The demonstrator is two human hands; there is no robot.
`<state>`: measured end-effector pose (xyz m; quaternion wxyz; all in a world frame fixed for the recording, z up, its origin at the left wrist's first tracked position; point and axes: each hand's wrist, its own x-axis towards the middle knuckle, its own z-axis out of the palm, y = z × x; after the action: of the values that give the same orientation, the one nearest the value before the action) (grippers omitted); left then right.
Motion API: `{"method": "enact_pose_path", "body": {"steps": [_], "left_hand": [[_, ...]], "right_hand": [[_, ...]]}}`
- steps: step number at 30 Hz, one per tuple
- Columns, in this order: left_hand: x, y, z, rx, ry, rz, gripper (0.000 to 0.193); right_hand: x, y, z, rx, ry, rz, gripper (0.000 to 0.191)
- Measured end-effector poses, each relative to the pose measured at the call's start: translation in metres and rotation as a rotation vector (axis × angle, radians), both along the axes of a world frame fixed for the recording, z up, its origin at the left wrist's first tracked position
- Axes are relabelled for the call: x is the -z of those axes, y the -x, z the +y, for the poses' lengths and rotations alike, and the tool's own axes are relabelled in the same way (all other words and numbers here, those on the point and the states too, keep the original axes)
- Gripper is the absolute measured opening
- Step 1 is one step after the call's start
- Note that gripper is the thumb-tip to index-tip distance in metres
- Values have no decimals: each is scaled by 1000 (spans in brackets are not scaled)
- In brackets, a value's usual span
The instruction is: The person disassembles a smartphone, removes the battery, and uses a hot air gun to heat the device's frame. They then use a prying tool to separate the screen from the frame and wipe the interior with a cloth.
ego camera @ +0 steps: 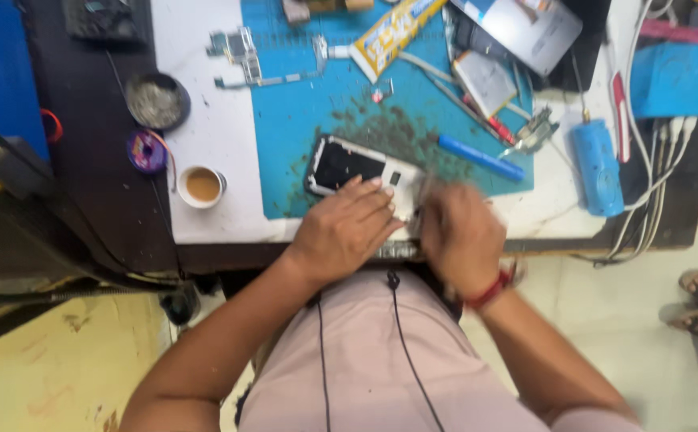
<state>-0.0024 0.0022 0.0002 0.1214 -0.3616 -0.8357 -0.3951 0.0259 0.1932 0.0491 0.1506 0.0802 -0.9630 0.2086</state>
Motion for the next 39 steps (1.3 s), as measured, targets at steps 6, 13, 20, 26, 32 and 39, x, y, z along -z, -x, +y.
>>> {"method": "enact_pose_path", "body": {"steps": [6, 13, 20, 26, 32, 39], "left_hand": [[1, 0, -1, 14, 17, 1, 23], [-1, 1, -3, 40, 43, -37, 33], [-17, 23, 4, 57, 238, 54, 68], [-52, 43, -1, 226, 80, -72, 89], [-52, 37, -6, 133, -515, -235, 89], [-10, 24, 11, -187, -1147, -781, 21]], "right_hand": [[5, 6, 7, 7, -45, -1, 13], [24, -39, 19, 64, 314, -391, 10], [40, -52, 62, 234, 1118, -204, 12], [48, -58, 57, 210, 1075, -78, 13], [45, -58, 55, 250, 1175, -32, 14], [44, -51, 53, 259, 1185, 34, 15]]}}
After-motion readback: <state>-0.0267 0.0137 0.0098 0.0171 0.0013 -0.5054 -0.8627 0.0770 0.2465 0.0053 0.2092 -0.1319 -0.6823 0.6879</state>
